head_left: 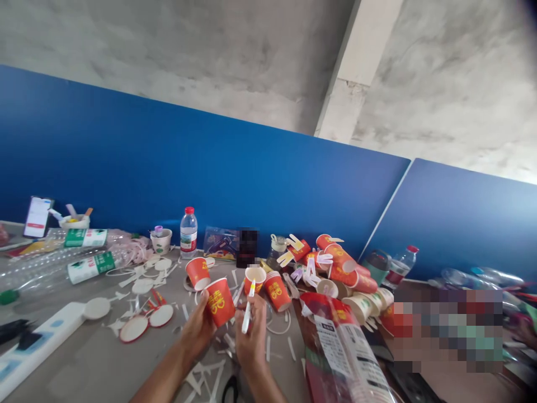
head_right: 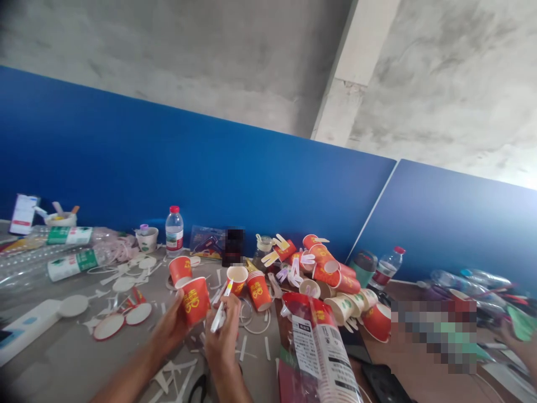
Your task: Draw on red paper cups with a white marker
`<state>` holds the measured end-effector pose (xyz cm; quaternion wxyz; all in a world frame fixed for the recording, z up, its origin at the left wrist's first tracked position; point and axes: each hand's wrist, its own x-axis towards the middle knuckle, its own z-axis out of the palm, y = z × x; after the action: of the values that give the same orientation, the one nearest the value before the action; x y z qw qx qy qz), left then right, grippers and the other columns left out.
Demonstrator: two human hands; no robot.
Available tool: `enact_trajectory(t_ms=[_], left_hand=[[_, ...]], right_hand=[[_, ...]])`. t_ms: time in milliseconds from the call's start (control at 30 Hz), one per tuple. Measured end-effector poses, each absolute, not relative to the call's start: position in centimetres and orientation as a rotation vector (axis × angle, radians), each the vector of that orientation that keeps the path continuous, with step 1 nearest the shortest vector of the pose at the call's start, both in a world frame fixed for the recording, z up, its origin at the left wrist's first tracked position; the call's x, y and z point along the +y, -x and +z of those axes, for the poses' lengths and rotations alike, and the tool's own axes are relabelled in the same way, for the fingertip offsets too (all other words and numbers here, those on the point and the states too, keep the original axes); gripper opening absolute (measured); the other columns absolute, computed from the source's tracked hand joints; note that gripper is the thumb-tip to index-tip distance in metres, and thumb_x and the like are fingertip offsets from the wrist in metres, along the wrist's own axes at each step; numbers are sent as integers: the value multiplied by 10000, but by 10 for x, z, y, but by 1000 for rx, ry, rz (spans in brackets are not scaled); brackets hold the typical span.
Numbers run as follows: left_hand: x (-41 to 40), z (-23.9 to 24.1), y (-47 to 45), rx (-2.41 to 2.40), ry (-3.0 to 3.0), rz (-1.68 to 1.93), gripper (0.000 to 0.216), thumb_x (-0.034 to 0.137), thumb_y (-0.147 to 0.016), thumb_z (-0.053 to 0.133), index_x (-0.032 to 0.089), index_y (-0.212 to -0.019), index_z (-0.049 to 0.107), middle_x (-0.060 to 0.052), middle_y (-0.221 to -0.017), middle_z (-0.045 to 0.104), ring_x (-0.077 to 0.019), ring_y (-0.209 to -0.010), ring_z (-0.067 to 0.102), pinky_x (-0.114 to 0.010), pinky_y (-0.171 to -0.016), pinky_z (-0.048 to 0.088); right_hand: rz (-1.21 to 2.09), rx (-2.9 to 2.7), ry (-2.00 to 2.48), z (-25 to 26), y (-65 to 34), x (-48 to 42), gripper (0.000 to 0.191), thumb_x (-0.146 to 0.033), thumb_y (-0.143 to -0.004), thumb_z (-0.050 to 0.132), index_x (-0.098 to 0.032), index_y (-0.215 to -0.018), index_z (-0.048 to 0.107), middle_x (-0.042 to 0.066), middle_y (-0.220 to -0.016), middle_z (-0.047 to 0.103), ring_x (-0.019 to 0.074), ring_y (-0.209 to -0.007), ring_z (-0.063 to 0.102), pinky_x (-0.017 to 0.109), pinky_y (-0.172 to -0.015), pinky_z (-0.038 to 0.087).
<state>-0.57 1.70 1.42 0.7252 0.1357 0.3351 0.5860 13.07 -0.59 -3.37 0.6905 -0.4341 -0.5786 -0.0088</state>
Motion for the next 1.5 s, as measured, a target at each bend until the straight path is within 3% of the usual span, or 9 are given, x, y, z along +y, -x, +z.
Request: enact_trajectory(t_ms=[167, 300, 433, 533, 700, 967, 1100, 1300, 1500], left_hand=[[13, 26, 7, 791, -206, 1263, 387, 357, -1242, 484, 132, -1423, 741, -66, -912, 875, -213, -704, 836, -317, -707, 711], [14, 20, 6, 779, -217, 1256, 379, 394, -1239, 499, 137, -1283, 775, -65, -841, 854, -221, -670, 827, -312, -673, 701], [15, 13, 5, 766, -254, 1192, 431, 448, -1239, 491, 130, -1201, 779, -91, -809, 853, -234, -654, 829, -321, -655, 696], [15, 11, 4, 751, -265, 1202, 390, 439, -1217, 550, 131, -1240, 787, -93, -832, 871, -247, -684, 848, -332, -684, 711], [13, 12, 1, 764, -308, 1214, 373, 371, -1227, 519, 134, -1174, 803, -105, -876, 894, -256, -757, 885, -335, -766, 731], [14, 6, 0, 784, -345, 1161, 356, 434, -1182, 628, 121, -1206, 796, -134, -946, 908, -308, -959, 933, -398, -969, 754], [14, -1, -2, 786, -397, 1183, 346, 449, -1132, 716, 129, -1227, 806, -149, -986, 921, -330, -985, 932, -424, -964, 763], [11, 2, -3, 784, -404, 1204, 282, 339, -1176, 607, 170, -1074, 809, -83, -839, 891, -295, -915, 927, -404, -935, 768], [10, 6, -4, 815, -417, 1216, 248, 353, -1140, 690, 164, -1027, 805, -99, -877, 908, -292, -887, 926, -382, -900, 763]], right_hand=[[90, -1257, 938, -26, -135, -14, 292, -500, -1218, 521, -288, -1130, 700, 51, -960, 776, 265, -820, 743, 416, -753, 648], [224, -1237, 930, -22, -137, -21, 315, -528, -1212, 562, -295, -1045, 694, 0, -826, 745, 226, -661, 698, 353, -629, 610], [300, -1285, 902, -15, -133, -26, 388, -573, -1219, 516, -289, -1141, 769, 29, -905, 798, 254, -811, 773, 377, -743, 658], [247, -1296, 884, -11, -130, -27, 403, -590, -1200, 541, -288, -1200, 808, 69, -1034, 840, 285, -969, 814, 415, -857, 687], [256, -1276, 878, -10, -128, -25, 400, -573, -1194, 557, -269, -1108, 803, 38, -944, 822, 246, -794, 769, 373, -735, 669], [153, -1390, 820, -13, -130, -24, 348, -519, -1204, 576, -278, -1177, 825, 58, -1026, 844, 257, -908, 814, 396, -832, 696], [148, -1390, 867, -16, -129, -23, 419, -578, -1210, 543, -272, -1142, 822, 62, -994, 834, 257, -880, 811, 393, -807, 694], [157, -1377, 853, -16, -130, -22, 367, -521, -1199, 557, -274, -1129, 820, 57, -974, 829, 249, -844, 799, 371, -781, 667], [184, -1362, 878, -12, -131, -23, 393, -534, -1198, 544, -269, -1073, 806, 58, -930, 827, 245, -799, 793, 356, -740, 644]])
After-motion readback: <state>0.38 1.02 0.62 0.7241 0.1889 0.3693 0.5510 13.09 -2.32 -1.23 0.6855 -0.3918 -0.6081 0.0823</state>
